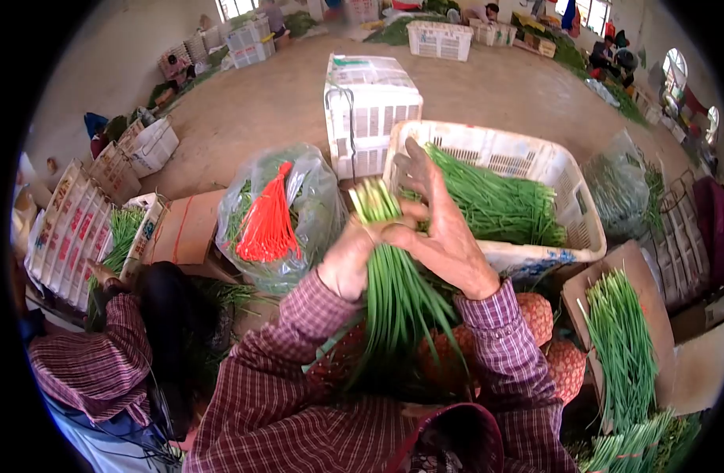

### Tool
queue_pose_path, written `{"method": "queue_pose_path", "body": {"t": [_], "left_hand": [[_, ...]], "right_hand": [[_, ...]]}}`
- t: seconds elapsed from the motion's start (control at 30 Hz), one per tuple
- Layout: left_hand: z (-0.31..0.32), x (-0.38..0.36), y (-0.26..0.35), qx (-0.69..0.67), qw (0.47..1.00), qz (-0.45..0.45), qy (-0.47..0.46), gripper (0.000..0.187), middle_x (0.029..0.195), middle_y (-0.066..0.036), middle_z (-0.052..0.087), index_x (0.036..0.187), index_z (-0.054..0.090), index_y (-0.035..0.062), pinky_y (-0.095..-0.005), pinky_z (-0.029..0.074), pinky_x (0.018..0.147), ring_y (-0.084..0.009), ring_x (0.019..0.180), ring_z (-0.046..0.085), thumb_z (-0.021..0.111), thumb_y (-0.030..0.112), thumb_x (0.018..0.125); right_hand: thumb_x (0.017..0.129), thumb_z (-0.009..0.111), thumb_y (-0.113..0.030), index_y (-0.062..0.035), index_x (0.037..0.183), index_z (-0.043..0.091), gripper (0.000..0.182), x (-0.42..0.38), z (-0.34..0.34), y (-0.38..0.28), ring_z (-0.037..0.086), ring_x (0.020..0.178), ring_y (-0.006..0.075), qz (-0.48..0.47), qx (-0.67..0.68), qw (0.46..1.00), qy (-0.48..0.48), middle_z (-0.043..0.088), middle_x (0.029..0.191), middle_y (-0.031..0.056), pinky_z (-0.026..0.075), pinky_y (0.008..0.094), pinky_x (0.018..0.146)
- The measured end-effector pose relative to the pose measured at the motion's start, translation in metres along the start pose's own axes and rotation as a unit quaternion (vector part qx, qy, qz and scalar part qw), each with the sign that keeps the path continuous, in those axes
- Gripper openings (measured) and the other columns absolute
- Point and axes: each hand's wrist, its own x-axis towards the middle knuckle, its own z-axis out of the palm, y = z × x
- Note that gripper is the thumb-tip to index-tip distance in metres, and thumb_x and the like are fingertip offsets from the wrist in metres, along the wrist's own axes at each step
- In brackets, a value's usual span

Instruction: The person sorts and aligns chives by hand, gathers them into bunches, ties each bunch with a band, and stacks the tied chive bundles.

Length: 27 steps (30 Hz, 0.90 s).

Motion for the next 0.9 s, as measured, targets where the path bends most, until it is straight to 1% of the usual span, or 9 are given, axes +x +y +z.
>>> {"method": "queue_pose_path", "body": {"t": [0.07,0.17,0.27,0.3,0.47,0.53,0.7,0.8,0.9], "left_hand": [[-0.002,0.01,0.032,0.141,0.987,-0.006,0.08,0.03,0.083,-0.01,0.062,0.11,0.054,-0.0032,-0.0327,0.052,0.079,-0.0186,0.082,0.061,0.063,0.009,0.084],[-0.014,0.021,0.023,-0.132,0.984,0.049,0.11,0.03,0.082,-0.009,0.06,0.11,0.054,-0.0033,-0.0331,0.051,0.08,-0.0198,0.08,0.06,0.063,0.008,0.084],[-0.025,0.024,0.011,-0.162,0.976,0.099,0.11,0.034,0.084,-0.01,0.061,0.115,0.053,-0.0015,-0.0369,0.052,0.083,-0.0216,0.082,0.061,0.065,0.01,0.084],[-0.026,0.024,0.01,-0.167,0.975,0.096,0.112,0.034,0.084,-0.01,0.061,0.115,0.053,-0.0015,-0.0369,0.052,0.083,-0.0216,0.082,0.061,0.065,0.01,0.084],[-0.049,0.033,0.014,-0.183,0.969,0.09,0.141,0.041,0.095,-0.012,0.065,0.12,0.054,0.0005,-0.0391,0.052,0.091,-0.0266,0.095,0.064,0.068,0.016,0.085],[-0.06,0.036,0.026,-0.14,0.974,0.101,0.148,0.038,0.103,-0.015,0.066,0.111,0.059,-0.0004,-0.0388,0.052,0.092,-0.0279,0.101,0.064,0.071,0.023,0.083],[-0.107,0.022,0.069,0.019,0.947,0.237,0.217,0.027,0.102,-0.016,0.067,0.107,0.061,-0.0004,-0.0391,0.053,0.09,-0.03,0.099,0.065,0.063,0.019,0.089],[-0.096,-0.003,0.066,0.179,0.927,0.234,0.232,0.03,0.101,-0.012,0.067,0.106,0.062,-0.0005,-0.0367,0.048,0.092,-0.0222,0.095,0.064,0.06,0.026,0.091],[-0.06,-0.017,0.055,0.275,0.902,0.23,0.241,0.02,0.098,-0.007,0.069,0.095,0.067,0.0009,-0.0238,0.047,0.079,-0.0091,0.085,0.06,0.074,0.009,0.079]], "right_hand": [[0.069,0.083,-0.033,-0.0044,0.149,0.007,0.114,-0.002,0.015,0.025,0.038,0.133,0.0351,-0.097,-0.153,0.983,0.005,0.025,0.15,0.0208,0.037,0.0482,0.107],[0.063,0.086,-0.029,-0.0025,0.147,0.016,0.112,-0.008,0.035,0.044,0.048,0.123,0.0374,-0.08,-0.216,0.97,0.083,0.04,0.139,0.0249,0.046,0.0445,0.096],[0.064,0.084,-0.026,-0.0054,0.146,0.018,0.107,-0.012,0.031,0.06,0.058,0.111,0.0382,-0.031,-0.222,0.972,0.072,0.052,0.127,0.0263,0.05,0.0435,0.089],[0.068,0.08,-0.021,-0.0061,0.141,0.028,0.091,-0.013,0.031,0.061,0.065,0.095,0.0379,-0.019,-0.237,0.967,0.086,0.064,0.106,0.0243,0.053,0.0429,0.08],[0.074,0.072,-0.016,-0.0051,0.124,0.044,0.058,-0.013,0.028,0.066,0.067,0.079,0.0382,0.014,-0.272,0.958,0.084,0.067,0.086,0.0204,0.054,0.0432,0.068],[0.074,0.074,-0.011,-0.0018,0.125,0.045,0.059,-0.013,0.026,0.063,0.068,0.092,0.0331,0.034,-0.291,0.954,0.069,0.066,0.097,0.0219,0.055,0.0376,0.076],[0.075,0.072,-0.016,-0.0042,0.123,0.046,0.056,-0.016,0.015,0.076,0.067,0.077,0.0365,0.01,-0.304,0.945,0.118,0.067,0.085,0.0203,0.054,0.0424,0.066],[0.075,0.073,-0.016,-0.0038,0.123,0.046,0.056,-0.012,0.015,0.075,0.067,0.076,0.0361,0.01,-0.323,0.937,0.132,0.067,0.084,0.0202,0.054,0.0423,0.066],[0.074,0.073,-0.016,-0.0035,0.124,0.045,0.059,-0.009,0.018,0.074,0.067,0.076,0.0358,0.0,-0.338,0.932,0.132,0.067,0.084,0.0202,0.054,0.0426,0.066]]}}
